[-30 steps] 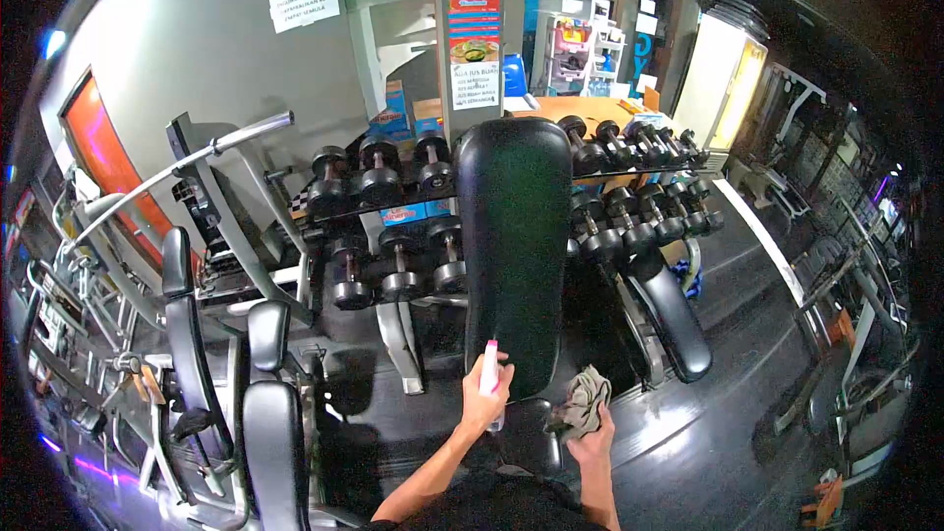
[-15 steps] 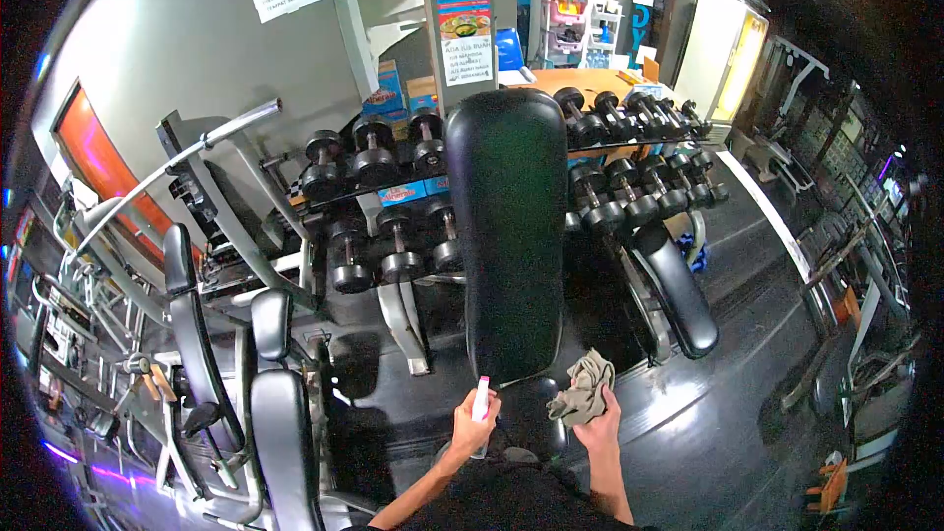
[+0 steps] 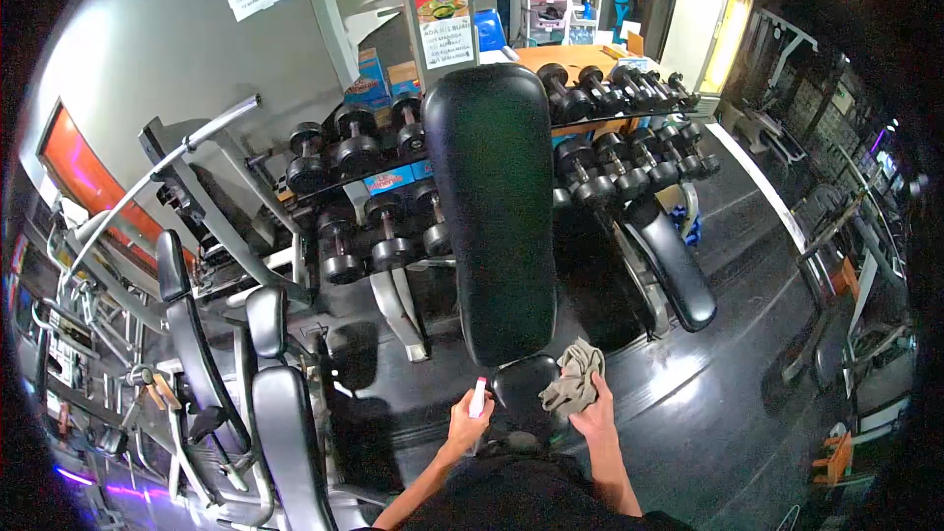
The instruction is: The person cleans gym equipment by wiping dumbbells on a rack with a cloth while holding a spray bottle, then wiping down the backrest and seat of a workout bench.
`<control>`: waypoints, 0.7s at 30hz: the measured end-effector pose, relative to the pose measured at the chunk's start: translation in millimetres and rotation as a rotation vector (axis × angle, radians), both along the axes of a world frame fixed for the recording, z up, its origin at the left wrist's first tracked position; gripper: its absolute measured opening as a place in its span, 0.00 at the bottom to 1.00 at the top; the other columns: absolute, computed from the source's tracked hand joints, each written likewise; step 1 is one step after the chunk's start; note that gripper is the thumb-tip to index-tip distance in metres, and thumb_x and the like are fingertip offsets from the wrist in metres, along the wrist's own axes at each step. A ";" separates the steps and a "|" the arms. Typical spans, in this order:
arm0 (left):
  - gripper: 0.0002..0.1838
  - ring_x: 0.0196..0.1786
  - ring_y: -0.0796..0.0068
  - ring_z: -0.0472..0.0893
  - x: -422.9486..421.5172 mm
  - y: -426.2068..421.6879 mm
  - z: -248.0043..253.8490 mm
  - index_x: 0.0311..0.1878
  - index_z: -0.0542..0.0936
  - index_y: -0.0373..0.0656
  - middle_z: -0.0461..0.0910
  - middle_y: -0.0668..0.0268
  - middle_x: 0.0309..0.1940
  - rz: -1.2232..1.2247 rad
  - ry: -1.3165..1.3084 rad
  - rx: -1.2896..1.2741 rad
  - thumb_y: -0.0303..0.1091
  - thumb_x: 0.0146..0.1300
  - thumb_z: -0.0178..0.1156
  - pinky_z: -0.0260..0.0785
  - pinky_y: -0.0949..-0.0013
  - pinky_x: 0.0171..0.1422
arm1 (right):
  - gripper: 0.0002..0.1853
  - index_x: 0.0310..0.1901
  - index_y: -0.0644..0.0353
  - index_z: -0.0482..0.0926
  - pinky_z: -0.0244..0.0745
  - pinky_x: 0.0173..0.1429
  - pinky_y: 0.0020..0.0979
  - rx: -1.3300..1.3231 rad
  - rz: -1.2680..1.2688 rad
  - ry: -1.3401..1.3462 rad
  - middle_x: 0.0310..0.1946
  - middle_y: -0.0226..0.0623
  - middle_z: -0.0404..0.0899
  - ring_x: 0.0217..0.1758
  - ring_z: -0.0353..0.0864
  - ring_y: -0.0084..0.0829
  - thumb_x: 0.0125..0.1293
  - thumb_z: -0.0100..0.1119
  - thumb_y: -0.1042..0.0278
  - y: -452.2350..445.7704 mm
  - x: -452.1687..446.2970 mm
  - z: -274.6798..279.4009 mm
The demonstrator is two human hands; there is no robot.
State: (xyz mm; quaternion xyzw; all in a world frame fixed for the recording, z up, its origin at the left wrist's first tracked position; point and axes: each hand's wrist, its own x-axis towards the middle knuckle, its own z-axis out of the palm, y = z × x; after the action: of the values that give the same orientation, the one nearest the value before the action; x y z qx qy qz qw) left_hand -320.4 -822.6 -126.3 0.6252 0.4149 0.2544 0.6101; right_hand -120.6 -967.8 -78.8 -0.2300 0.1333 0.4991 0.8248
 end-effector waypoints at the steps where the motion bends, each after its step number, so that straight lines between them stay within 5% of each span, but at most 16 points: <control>1: 0.08 0.25 0.83 0.74 -2.2 -1.6 -0.5 0.38 0.78 0.40 0.75 0.67 0.19 -0.026 -0.015 -0.056 0.32 0.58 0.64 0.68 0.72 0.32 | 0.23 0.61 0.60 0.70 0.65 0.66 0.45 0.029 0.011 0.008 0.56 0.42 0.75 0.60 0.74 0.42 0.69 0.49 0.55 -0.2 -3.1 6.6; 4: 0.09 0.24 0.81 0.74 -5.1 -6.9 -2.7 0.38 0.78 0.39 0.75 0.65 0.19 -0.059 0.066 0.189 0.33 0.58 0.64 0.68 0.70 0.31 | 0.24 0.60 0.60 0.70 0.65 0.66 0.45 0.050 0.014 -0.009 0.56 0.42 0.75 0.59 0.74 0.42 0.69 0.50 0.55 -1.9 -8.7 4.8; 11: 0.11 0.34 0.53 0.84 -15.4 -29.7 6.2 0.38 0.77 0.39 0.81 0.53 0.27 -0.180 0.105 0.164 0.35 0.57 0.65 0.73 0.60 0.38 | 0.24 0.61 0.59 0.70 0.65 0.65 0.45 0.040 0.008 -0.042 0.56 0.41 0.75 0.59 0.74 0.41 0.68 0.50 0.55 -21.2 -30.8 9.5; 21: 0.13 0.37 0.49 0.83 -46.8 -83.0 0.5 0.38 0.78 0.40 0.82 0.51 0.30 -0.113 0.203 0.194 0.39 0.56 0.63 0.74 0.55 0.42 | 0.24 0.62 0.58 0.69 0.64 0.66 0.45 0.008 0.033 -0.110 0.57 0.41 0.75 0.60 0.73 0.41 0.67 0.50 0.56 -73.2 -66.5 26.1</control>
State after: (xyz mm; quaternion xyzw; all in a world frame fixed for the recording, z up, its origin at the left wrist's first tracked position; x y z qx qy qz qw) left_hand -367.2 -905.6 -125.8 0.7262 0.4121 0.1942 0.5149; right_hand -187.1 -1040.9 -52.7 -0.2559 0.0819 0.4997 0.8235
